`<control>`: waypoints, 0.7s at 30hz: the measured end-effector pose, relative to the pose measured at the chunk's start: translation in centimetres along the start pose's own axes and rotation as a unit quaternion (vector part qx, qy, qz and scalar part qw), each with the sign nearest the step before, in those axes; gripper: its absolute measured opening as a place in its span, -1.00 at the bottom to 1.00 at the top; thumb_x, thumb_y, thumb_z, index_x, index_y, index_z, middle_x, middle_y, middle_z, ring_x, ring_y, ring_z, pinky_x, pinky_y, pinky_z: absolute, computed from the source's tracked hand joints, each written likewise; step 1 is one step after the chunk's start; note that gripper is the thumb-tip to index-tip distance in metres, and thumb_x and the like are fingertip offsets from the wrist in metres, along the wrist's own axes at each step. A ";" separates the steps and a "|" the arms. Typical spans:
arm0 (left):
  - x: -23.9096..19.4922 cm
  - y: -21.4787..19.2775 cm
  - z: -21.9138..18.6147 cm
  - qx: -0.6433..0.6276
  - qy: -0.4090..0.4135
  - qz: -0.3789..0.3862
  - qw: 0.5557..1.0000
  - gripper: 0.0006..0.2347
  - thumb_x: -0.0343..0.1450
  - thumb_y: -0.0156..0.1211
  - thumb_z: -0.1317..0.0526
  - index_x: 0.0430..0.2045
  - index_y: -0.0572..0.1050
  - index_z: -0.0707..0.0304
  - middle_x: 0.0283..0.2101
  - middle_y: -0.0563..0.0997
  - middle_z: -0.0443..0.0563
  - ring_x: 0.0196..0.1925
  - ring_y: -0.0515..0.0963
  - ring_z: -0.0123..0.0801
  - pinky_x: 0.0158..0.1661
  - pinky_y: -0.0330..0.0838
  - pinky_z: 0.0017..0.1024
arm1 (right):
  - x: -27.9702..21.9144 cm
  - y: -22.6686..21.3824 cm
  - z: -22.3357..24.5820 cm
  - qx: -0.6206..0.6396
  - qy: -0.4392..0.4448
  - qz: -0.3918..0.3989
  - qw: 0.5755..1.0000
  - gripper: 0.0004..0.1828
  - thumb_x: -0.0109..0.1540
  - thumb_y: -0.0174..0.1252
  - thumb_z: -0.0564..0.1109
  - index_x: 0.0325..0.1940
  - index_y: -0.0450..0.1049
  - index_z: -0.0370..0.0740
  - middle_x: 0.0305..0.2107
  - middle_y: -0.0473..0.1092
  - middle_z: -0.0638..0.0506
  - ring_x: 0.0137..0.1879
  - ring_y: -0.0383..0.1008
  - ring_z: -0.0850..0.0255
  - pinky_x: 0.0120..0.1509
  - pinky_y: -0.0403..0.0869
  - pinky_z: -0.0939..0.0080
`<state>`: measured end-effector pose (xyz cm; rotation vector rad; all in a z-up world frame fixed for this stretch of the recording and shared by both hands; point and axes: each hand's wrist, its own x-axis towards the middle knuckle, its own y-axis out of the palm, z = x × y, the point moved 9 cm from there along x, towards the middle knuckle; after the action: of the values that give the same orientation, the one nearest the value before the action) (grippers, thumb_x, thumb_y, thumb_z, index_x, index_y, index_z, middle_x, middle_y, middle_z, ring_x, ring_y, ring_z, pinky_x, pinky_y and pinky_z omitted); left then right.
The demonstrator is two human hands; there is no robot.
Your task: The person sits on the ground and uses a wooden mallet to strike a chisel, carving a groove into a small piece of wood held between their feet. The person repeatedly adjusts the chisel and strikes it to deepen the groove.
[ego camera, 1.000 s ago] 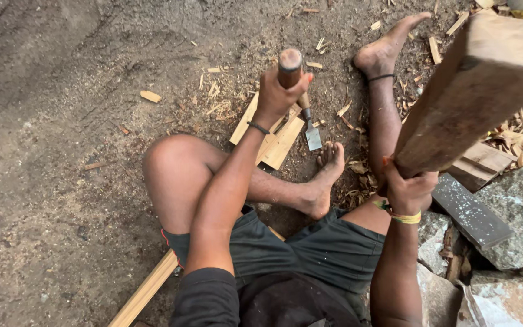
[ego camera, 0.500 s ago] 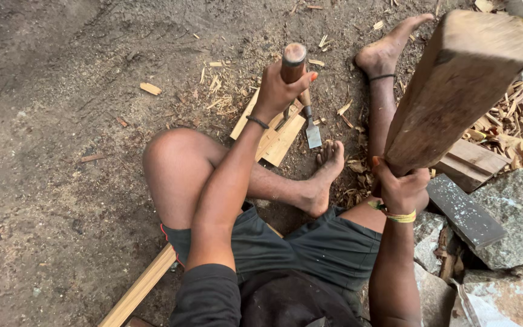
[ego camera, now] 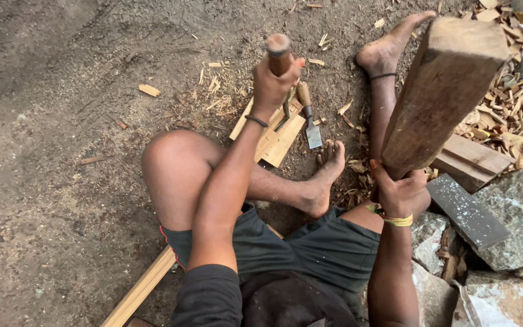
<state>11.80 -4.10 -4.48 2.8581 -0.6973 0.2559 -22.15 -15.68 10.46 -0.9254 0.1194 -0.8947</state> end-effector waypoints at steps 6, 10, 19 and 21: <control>-3.0 3.9 -3.5 0.092 0.157 0.041 0.982 -0.68 0.41 0.38 0.00 -0.16 0.57 0.26 -0.38 0.70 0.01 -0.44 0.69 -0.48 -0.30 0.68 -0.43 | 2.2 -1.4 2.1 0.009 -0.009 0.000 1.000 -0.74 0.27 0.41 -0.05 -0.12 0.60 -0.29 -0.33 0.57 -0.10 -0.33 0.62 0.18 -0.17 0.61 0.23; -3.3 3.7 -1.8 0.098 0.104 0.047 0.989 -0.69 0.39 0.41 0.00 -0.17 0.58 0.21 -0.37 0.71 -0.01 -0.41 0.73 -0.42 -0.20 0.70 -0.38 | 4.0 -1.8 4.9 0.041 -0.063 0.017 0.997 -0.70 0.37 0.45 -0.08 -0.23 0.53 -0.34 -0.43 0.54 -0.14 -0.36 0.60 0.11 -0.20 0.56 0.20; -4.4 5.8 0.1 0.066 0.011 0.129 0.989 -0.64 0.29 0.50 0.04 -0.15 0.58 0.20 -0.34 0.69 -0.03 -0.38 0.69 -0.37 -0.23 0.65 -0.37 | 4.6 -1.9 6.8 -0.251 -0.185 0.154 0.938 -0.58 0.14 0.48 -0.05 -0.10 0.55 -0.40 -0.41 0.51 -0.23 -0.32 0.55 0.01 -0.16 0.52 -0.01; -4.2 5.8 -1.9 0.041 0.022 0.162 0.986 -0.59 0.27 0.51 0.00 -0.13 0.56 0.22 -0.32 0.68 -0.02 -0.35 0.66 -0.36 -0.25 0.62 -0.35 | 3.4 -3.1 5.3 -0.219 -0.112 0.130 0.960 -0.60 0.15 0.45 -0.06 -0.11 0.51 -0.40 -0.42 0.50 -0.17 -0.37 0.54 0.06 -0.22 0.52 0.04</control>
<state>5.17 -6.92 -2.70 2.7907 -1.1680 0.4010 -19.50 -15.58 16.91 -1.3824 0.2451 -0.5185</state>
